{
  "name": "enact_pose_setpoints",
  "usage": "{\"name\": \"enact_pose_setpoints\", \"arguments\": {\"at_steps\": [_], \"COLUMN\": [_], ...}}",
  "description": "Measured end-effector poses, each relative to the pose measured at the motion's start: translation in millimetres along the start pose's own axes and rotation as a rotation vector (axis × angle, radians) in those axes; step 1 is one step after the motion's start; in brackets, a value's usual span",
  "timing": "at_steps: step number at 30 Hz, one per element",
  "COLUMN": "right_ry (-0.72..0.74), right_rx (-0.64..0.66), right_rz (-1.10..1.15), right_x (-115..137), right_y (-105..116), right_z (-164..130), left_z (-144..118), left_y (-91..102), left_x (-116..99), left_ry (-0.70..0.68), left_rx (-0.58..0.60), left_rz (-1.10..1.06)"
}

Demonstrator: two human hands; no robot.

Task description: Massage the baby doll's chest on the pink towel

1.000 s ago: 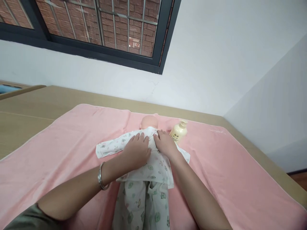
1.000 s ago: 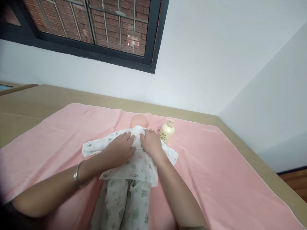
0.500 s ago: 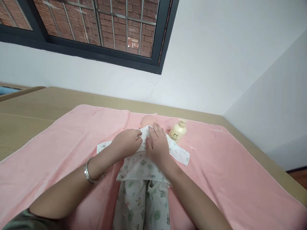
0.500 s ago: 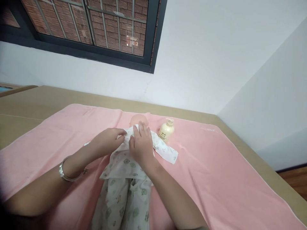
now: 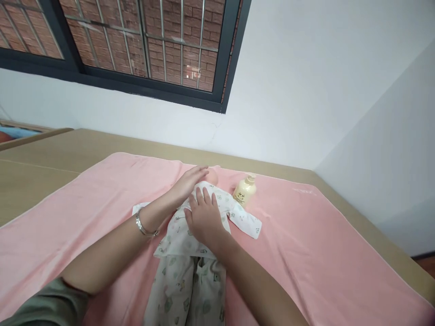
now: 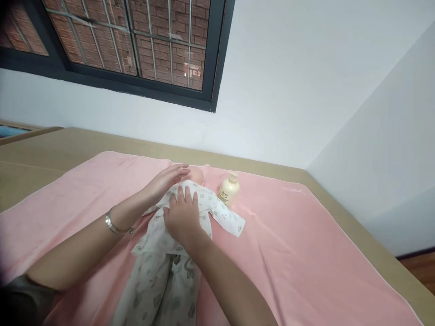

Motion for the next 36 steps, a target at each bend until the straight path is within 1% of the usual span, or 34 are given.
{"name": "enact_pose_setpoints", "arguments": {"at_steps": [2, 3, 4, 5, 7, 9, 10, 11, 12, 14, 16, 18, 20, 23, 27, 30, 36], "right_ry": [0.009, 0.022, 0.017, -0.003, -0.095, -0.260, -0.335, -0.375, -0.384, -0.349, -0.330, -0.346, -0.368, -0.365, -0.364, -0.409, -0.487], "right_rx": [0.093, 0.116, 0.099, 0.054, -0.102, -0.320, -0.420, -0.466, -0.457, -0.389, -0.326, -0.298, -0.298, -0.309, -0.335, -0.308, -0.293], "right_rz": [-0.002, 0.007, 0.018, 0.034, 0.087, 0.116, 0.100, 0.081, 0.077, 0.103, 0.095, 0.035, -0.060, -0.201, -0.302, -0.337, -0.400], "right_x": [3.7, 3.0, -0.1, -5.9, -25.4, -52.8, -67.2, -80.9, -93.1, -111.3, -120.3, -121.5, -118.0, -111.5, -108.4, -106.0, -91.8], "right_y": [18.0, 31.0, 45.5, 60.3, 85.7, 100.0, 102.2, 101.1, 97.4, 86.3, 75.5, 68.3, 64.9, 62.9, 61.3, 62.5, 69.3], "right_z": [-11.3, -16.7, -20.9, -23.3, -22.0, -13.9, -8.3, -2.0, 4.3, 15.2, 21.7, 24.2, 24.4, 24.2, 27.4, 31.9, 40.3], "left_z": [11.0, 16.0, 20.8, 25.1, 32.7, 39.0, 41.6, 43.7, 45.4, 47.6, 48.9, 50.0, 51.1, 52.0, 46.8, 36.1, 6.1], "left_y": [-8.9, -13.5, -18.3, -23.4, -35.1, -48.7, -56.1, -63.6, -70.9, -83.9, -92.8, -97.3, -98.3, -95.7, -86.0, -71.6, -34.0], "left_x": [-2.8, -4.2, -5.6, -6.9, -8.9, -9.6, -9.3, -8.7, -7.9, -6.1, -4.3, -2.8, -1.4, 0.6, 1.1, -0.9, -11.9], "left_ry": [0.081, 0.135, 0.192, 0.250, 0.352, 0.427, 0.453, 0.475, 0.495, 0.529, 0.549, 0.553, 0.552, 0.561, 0.582, 0.581, 0.554], "left_rx": [-0.004, 0.004, 0.024, 0.058, 0.139, 0.179, 0.177, 0.167, 0.152, 0.123, 0.099, 0.093, 0.103, 0.096, 0.083, 0.080, 0.073], "left_rz": [-0.186, -0.280, -0.369, -0.456, -0.617, -0.744, -0.791, -0.828, -0.859, -0.909, -0.955, -1.000, -1.044, -1.086, -1.102, -1.089, -1.039]}}
Point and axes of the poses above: each hand's wrist, its own z-axis towards the middle knuckle, its own y-axis out of the back of the hand, x = y × z, the point moved 1 cm from there along z, towards the middle knuckle, and after that the axes turned 6 degrees about -y, right-handed, at the moved point
